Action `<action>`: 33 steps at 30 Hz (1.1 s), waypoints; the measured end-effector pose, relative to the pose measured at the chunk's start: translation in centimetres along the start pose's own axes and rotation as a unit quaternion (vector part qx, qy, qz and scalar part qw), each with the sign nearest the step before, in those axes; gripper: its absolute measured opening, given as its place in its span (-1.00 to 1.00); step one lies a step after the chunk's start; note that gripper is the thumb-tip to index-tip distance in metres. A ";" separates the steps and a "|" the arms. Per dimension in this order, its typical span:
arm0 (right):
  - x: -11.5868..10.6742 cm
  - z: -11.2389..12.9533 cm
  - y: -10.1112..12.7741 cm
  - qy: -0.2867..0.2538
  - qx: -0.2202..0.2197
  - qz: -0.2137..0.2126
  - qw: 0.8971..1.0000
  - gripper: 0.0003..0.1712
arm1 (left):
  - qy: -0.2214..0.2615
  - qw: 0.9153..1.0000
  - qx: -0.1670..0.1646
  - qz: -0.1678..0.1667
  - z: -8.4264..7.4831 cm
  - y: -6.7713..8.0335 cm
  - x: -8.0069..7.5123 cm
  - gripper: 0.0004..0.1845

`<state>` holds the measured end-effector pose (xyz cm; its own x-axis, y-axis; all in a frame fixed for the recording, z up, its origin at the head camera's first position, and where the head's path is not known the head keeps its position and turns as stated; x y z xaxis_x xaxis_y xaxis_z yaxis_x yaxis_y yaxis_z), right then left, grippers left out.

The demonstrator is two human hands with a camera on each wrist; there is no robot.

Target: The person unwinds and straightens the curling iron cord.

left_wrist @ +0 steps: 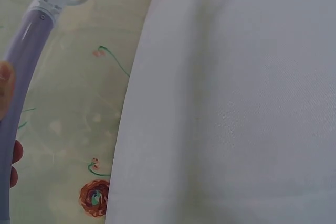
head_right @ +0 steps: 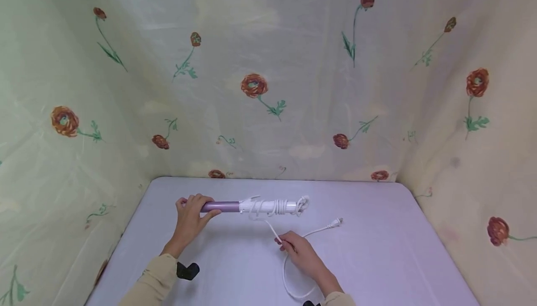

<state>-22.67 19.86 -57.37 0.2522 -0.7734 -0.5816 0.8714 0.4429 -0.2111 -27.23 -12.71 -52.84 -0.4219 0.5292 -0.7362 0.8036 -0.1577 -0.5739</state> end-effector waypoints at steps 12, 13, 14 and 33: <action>0.3 4.7 -0.7 0.013 0.017 -0.008 1.000 -0.71 | 0.011 1.000 -0.007 0.005 0.0 -0.5 0.0 -0.56; 0.2 5.2 -0.7 0.008 0.023 -0.012 1.000 -0.73 | 0.012 1.000 -0.006 0.005 0.0 -0.4 0.0 -0.56; 0.0 5.7 -0.7 0.001 0.030 -0.016 0.999 -0.75 | 0.012 1.000 -0.006 0.003 0.0 -0.4 0.0 -0.57; -4.2 7.3 -1.1 0.047 -0.060 -0.177 0.981 -0.89 | 0.009 1.000 -0.014 0.007 0.4 0.4 0.2 -0.55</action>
Point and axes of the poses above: each hand's wrist, its own y-axis away from the middle knuckle, its own x-axis out of the palm, z = x × y, the point moved 1 cm from there along -y, towards the middle knuckle, and after that the axes turned 3 degrees about x, right-handed, at the moved point
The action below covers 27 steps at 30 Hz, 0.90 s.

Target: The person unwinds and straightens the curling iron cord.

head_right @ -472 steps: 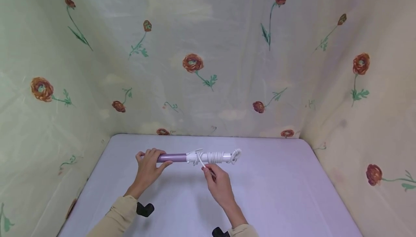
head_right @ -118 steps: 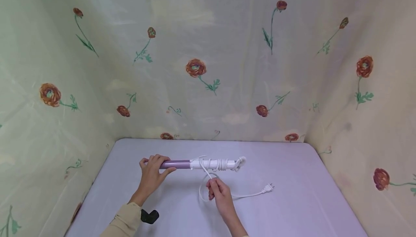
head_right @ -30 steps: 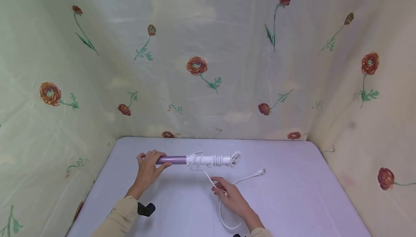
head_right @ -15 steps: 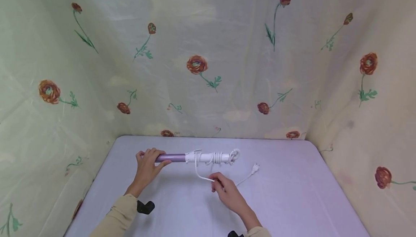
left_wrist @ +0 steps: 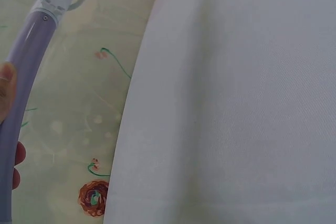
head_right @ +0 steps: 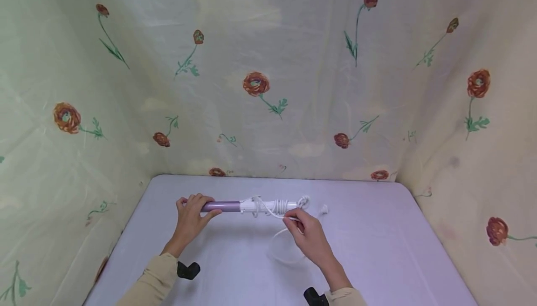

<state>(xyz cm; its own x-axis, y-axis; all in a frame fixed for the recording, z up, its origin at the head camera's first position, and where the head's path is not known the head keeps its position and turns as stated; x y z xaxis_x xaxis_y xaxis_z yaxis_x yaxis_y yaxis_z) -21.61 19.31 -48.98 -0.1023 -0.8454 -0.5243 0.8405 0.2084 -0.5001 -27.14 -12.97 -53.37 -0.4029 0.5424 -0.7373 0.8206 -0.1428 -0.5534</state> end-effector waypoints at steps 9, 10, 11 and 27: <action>-3.0 -0.1 -2.6 0.085 -0.008 -0.012 0.996 -0.85 | 0.012 1.000 0.001 0.003 -0.2 0.3 -0.1 -0.57; -3.3 -0.2 -2.8 0.094 -0.010 -0.010 0.995 -0.84 | 0.011 1.000 0.002 0.004 -0.2 0.4 -0.1 -0.57; -3.7 -0.4 -3.1 0.100 -0.010 -0.010 0.995 -0.84 | 0.009 1.000 0.003 0.005 -0.2 0.4 -0.1 -0.56; -5.6 -6.6 -5.3 0.066 0.079 0.026 0.994 -0.86 | 0.061 0.998 0.016 0.007 0.1 0.0 -1.0 -0.59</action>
Point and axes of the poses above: each hand's wrist, its own y-axis away from the middle knuckle, its own x-axis out of the palm, z = x × y, the point moved 1 cm from there along -y, towards the middle knuckle, and after that the axes turned 3 degrees about x, right-handed, at the moved point
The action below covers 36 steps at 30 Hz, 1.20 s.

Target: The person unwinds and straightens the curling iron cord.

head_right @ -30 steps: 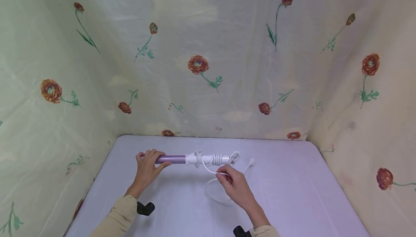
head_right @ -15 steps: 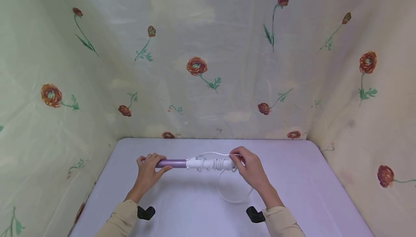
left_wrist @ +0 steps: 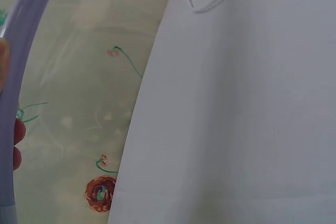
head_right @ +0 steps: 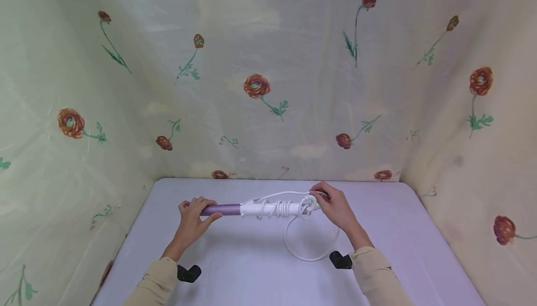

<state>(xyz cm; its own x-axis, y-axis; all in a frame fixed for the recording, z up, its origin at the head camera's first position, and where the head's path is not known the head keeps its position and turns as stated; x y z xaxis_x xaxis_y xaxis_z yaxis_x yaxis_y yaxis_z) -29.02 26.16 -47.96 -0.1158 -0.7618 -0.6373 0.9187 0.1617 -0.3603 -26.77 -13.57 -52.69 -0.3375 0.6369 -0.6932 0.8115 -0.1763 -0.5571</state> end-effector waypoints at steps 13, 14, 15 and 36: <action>5.3 -1.8 4.6 0.090 -0.050 0.161 0.982 -0.54 | 0.012 1.000 -0.018 -0.009 0.2 -0.4 -0.3 -0.57; 5.8 -1.4 4.8 0.096 -0.063 0.168 0.979 -0.47 | 0.004 1.000 -0.015 -0.010 0.2 -0.4 -0.2 -0.57; 6.4 -1.0 5.1 0.102 -0.077 0.169 0.977 -0.42 | 0.000 1.000 -0.012 -0.011 0.1 -0.4 -0.1 -0.56; 13.0 5.6 4.7 -0.157 -0.012 0.094 0.983 -0.59 | -0.034 0.999 -0.010 -0.015 -1.1 -0.8 0.3 -0.57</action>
Point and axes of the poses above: each hand's wrist, its own y-axis away from the middle knuckle, its own x-axis out of the palm, z = x × y, the point moved 1 cm from there along -y, towards the middle knuckle, and after that the axes turned 3 degrees about x, right-handed, at the moved point
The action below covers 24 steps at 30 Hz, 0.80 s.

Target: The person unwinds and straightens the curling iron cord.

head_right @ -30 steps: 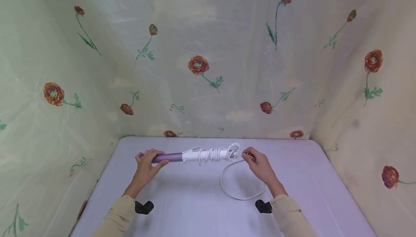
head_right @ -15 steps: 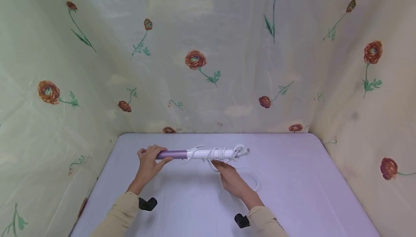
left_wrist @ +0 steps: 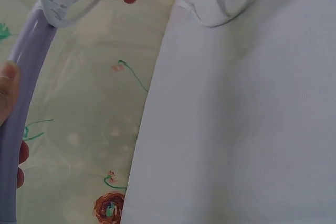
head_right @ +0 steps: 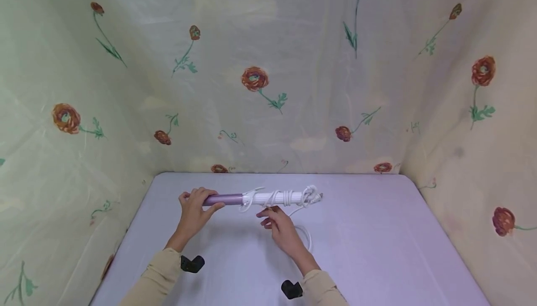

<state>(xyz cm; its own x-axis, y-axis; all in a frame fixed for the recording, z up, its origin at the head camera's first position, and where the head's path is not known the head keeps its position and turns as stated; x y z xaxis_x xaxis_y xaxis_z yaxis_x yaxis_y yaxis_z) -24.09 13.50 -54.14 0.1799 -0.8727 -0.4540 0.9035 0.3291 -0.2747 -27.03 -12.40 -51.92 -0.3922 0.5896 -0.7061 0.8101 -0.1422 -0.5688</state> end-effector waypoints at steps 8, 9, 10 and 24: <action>-0.1 -0.3 0.9 0.085 0.060 -0.007 0.995 -0.45 | 0.002 1.000 0.007 -0.025 -0.1 -0.8 -0.6 -0.58; -0.2 -0.2 1.1 0.097 0.065 -0.008 0.993 -0.49 | 0.001 1.000 0.004 -0.027 0.0 -0.9 -0.7 -0.58; -0.5 -0.1 1.4 0.104 0.070 -0.009 0.992 -0.54 | 0.000 1.000 0.001 -0.029 0.0 -0.9 -0.8 -0.58; -3.6 0.4 5.1 0.176 -0.083 -0.108 0.975 -0.87 | -0.004 1.000 -0.010 -0.005 0.3 -0.8 -0.5 -0.57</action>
<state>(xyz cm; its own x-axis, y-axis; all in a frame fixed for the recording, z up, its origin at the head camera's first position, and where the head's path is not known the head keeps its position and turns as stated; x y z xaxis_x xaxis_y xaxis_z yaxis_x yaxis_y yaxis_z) -20.02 18.17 -53.58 -0.1790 -0.7601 -0.6246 0.8252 0.2297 -0.5161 -27.57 -12.82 -51.25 -0.4040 0.5847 -0.7035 0.8142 -0.1207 -0.5679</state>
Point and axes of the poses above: each hand's wrist, its own y-axis away from the middle knuckle, its own x-axis out of the palm, z = x × y, the point moved 1 cm from there along -y, towards the middle knuckle, and after that the axes turned 3 degrees about x, right-handed, at the moved point
